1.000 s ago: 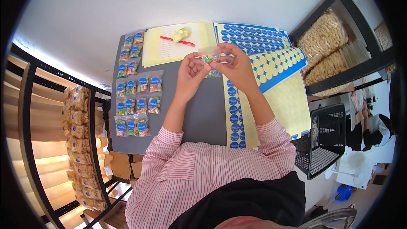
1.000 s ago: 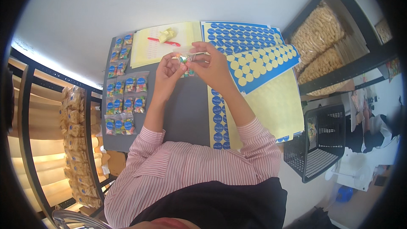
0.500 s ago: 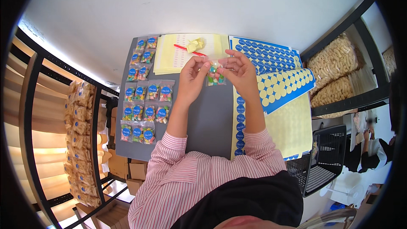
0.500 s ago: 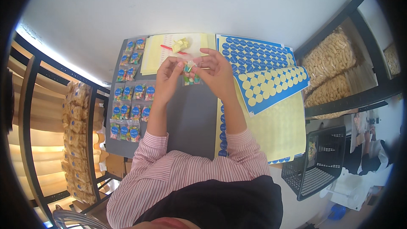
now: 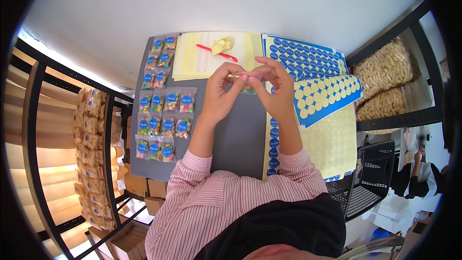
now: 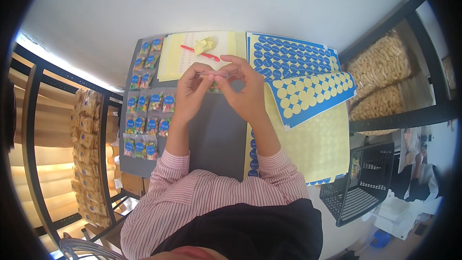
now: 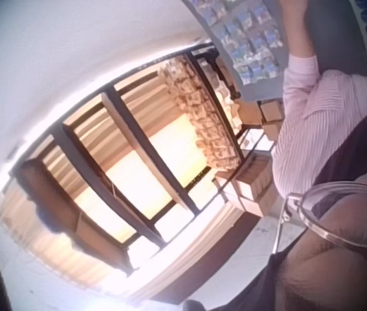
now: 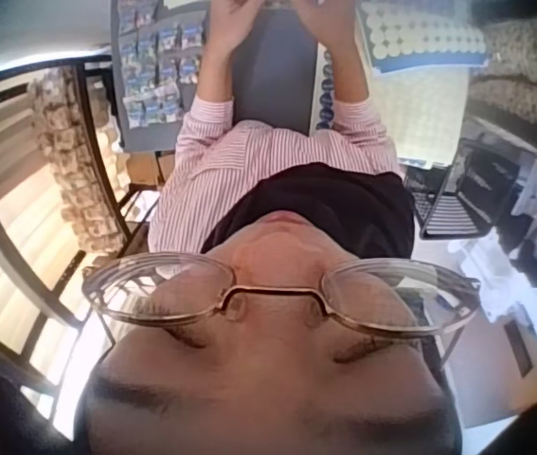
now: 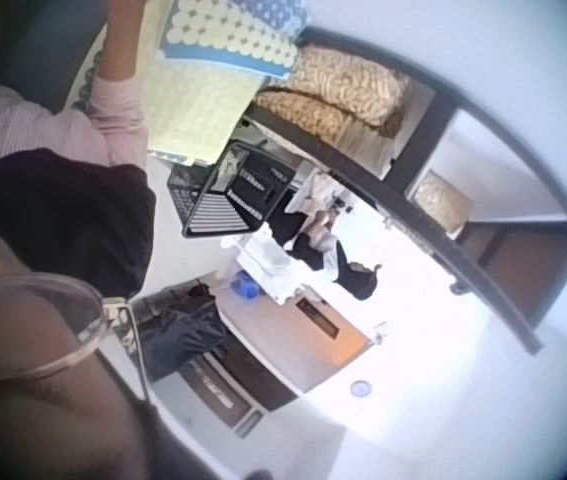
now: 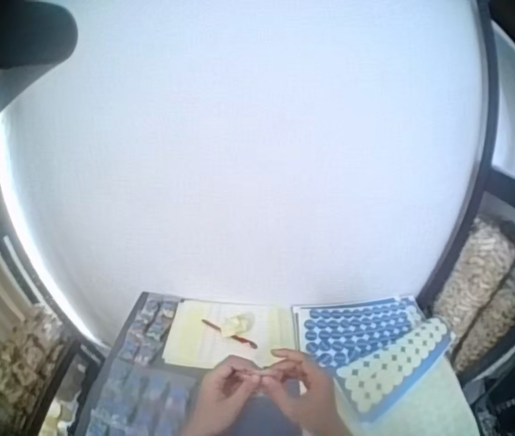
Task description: The person repeatedly picks small transparent packets of colorful candies, peels blue circular stickers from a sheet, and applies one sticker to each packet. The labeled packets are placed into a black basket. The person also handles a yellow notepad and a red pen on the table.
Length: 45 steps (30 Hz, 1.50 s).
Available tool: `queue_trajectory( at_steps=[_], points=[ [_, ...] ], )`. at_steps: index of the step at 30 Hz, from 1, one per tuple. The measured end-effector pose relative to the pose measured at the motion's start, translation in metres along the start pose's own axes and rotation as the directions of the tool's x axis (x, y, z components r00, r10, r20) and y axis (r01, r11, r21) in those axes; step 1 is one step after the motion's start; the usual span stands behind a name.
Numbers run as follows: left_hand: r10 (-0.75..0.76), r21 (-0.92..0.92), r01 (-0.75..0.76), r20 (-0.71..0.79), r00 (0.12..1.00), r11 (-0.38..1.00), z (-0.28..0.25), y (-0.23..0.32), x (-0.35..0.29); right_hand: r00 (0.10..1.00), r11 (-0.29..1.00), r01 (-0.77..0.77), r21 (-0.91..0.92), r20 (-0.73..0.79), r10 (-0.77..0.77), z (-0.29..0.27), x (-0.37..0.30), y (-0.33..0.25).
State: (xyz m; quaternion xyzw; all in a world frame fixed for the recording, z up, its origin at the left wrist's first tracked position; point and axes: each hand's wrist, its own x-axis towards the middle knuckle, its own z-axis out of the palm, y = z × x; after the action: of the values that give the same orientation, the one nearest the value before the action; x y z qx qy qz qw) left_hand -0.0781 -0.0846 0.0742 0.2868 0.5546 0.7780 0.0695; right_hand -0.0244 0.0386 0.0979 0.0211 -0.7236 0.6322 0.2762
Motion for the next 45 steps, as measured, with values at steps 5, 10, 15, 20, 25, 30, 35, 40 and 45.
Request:
queue_trajectory(
  at_steps=[5,10,15,20,25,30,35,40,45],
  points=[
    [0.125,0.148,-0.122,-0.017,0.992,0.981,-0.002,0.002,-0.001,0.998,0.989,0.065,-0.135,0.014,-0.063,-0.002,-0.003,0.003],
    [0.208,0.281,-0.204,0.016,0.978,0.938,0.001,0.01,-0.004,0.992,0.966,0.129,-0.225,0.039,-0.123,-0.008,-0.004,-0.004],
    [0.231,0.32,-0.225,0.018,0.973,0.92,0.01,0.015,-0.005,0.994,0.939,0.099,-0.33,0.066,-0.082,-0.024,-0.004,-0.007],
    [0.212,0.299,-0.221,0.063,0.975,0.928,0.001,0.019,-0.004,0.99,0.944,0.08,-0.321,0.138,-0.037,-0.033,-0.001,-0.012],
    [0.173,0.285,-0.178,0.041,0.984,0.942,-0.007,0.014,-0.004,0.983,0.927,0.134,-0.351,0.168,-0.078,-0.035,0.002,-0.009],
    [0.171,0.235,-0.178,0.05,0.984,0.956,-0.009,0.007,-0.005,0.994,0.947,0.05,-0.316,0.105,-0.017,-0.032,-0.002,-0.01],
    [0.144,0.294,-0.15,0.043,0.989,0.944,-0.01,0.011,-0.002,0.987,0.915,0.144,-0.377,0.124,-0.103,-0.035,-0.001,-0.001],
    [-0.034,0.186,0.035,-0.012,0.999,0.982,-0.018,-0.002,-0.003,0.98,0.968,-0.153,-0.197,0.094,0.174,-0.029,0.004,0.009],
    [-0.131,0.052,0.133,-0.043,0.99,0.99,-0.015,-0.008,0.0,0.991,0.978,-0.102,-0.181,0.064,0.116,-0.027,0.005,0.01]
  ],
)
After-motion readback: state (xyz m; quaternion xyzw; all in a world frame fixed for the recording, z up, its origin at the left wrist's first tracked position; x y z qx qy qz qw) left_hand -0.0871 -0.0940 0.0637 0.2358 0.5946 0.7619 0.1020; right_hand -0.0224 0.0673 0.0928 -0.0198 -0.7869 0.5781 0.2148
